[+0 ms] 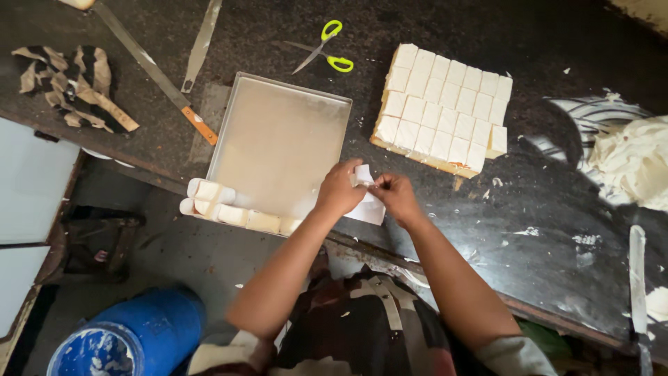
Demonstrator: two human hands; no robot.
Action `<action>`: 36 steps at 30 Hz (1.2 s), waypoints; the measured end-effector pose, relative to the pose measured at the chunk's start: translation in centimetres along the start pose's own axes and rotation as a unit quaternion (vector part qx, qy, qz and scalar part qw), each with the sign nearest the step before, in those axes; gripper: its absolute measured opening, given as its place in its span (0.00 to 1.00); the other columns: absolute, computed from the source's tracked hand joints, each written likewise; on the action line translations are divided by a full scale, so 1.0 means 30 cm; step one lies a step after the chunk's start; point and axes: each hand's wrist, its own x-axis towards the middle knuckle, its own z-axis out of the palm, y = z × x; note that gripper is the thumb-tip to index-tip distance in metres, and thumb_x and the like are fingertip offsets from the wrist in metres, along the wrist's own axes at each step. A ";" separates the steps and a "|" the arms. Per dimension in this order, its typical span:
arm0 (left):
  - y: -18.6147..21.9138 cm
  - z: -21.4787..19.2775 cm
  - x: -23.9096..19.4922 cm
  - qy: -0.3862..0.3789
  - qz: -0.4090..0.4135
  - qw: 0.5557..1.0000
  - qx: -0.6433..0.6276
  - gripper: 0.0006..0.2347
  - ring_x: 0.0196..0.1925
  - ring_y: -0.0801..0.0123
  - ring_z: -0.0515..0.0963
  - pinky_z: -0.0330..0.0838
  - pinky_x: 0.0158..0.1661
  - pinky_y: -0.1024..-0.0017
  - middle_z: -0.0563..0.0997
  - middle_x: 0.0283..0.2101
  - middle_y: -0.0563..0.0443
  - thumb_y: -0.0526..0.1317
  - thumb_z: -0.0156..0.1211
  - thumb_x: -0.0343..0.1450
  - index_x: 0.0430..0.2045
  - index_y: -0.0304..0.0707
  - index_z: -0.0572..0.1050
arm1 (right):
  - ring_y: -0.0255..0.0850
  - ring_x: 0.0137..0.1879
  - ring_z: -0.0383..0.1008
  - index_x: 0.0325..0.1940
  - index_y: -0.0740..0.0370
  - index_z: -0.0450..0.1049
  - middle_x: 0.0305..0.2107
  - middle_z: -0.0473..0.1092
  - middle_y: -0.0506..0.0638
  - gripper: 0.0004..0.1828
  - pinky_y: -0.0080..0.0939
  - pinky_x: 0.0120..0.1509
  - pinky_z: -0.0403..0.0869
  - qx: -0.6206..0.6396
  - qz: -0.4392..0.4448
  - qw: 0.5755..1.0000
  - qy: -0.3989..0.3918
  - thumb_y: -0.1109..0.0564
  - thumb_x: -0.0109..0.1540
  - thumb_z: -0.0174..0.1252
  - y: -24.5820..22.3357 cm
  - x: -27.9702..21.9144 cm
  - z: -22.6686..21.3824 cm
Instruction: The person wraps rectangular cake pieces with strips of paper one at a time and places them into rows in a metal tray.
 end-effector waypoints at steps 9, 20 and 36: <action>-0.047 -0.036 0.110 -0.225 -0.003 0.967 0.117 0.13 0.58 0.54 0.79 0.75 0.57 0.62 0.80 0.52 0.48 0.35 0.63 0.61 0.38 0.47 0.82 | 0.29 0.28 0.67 0.33 0.62 0.77 0.24 0.73 0.44 0.08 0.33 0.31 0.66 0.089 0.087 0.991 0.038 0.60 0.66 0.59 -0.032 -0.016 -0.033; 0.082 0.038 0.080 -0.305 0.077 0.872 0.374 0.10 0.60 0.49 0.72 0.74 0.51 0.55 0.74 0.58 0.43 0.32 0.59 0.66 0.37 0.41 0.83 | 0.37 0.26 0.73 0.42 0.68 0.76 0.28 0.77 0.52 0.07 0.42 0.27 0.71 -0.079 0.087 0.978 0.174 0.65 0.60 0.60 -0.001 -0.087 -0.086; 0.072 0.000 0.082 -0.284 0.060 0.892 0.348 0.12 0.58 0.46 0.73 0.74 0.49 0.52 0.73 0.58 0.41 0.27 0.60 0.62 0.38 0.37 0.81 | 0.40 0.31 0.77 0.50 0.66 0.74 0.29 0.77 0.52 0.23 0.44 0.34 0.75 -0.131 0.118 0.976 0.131 0.57 0.54 0.70 0.137 -0.025 -0.140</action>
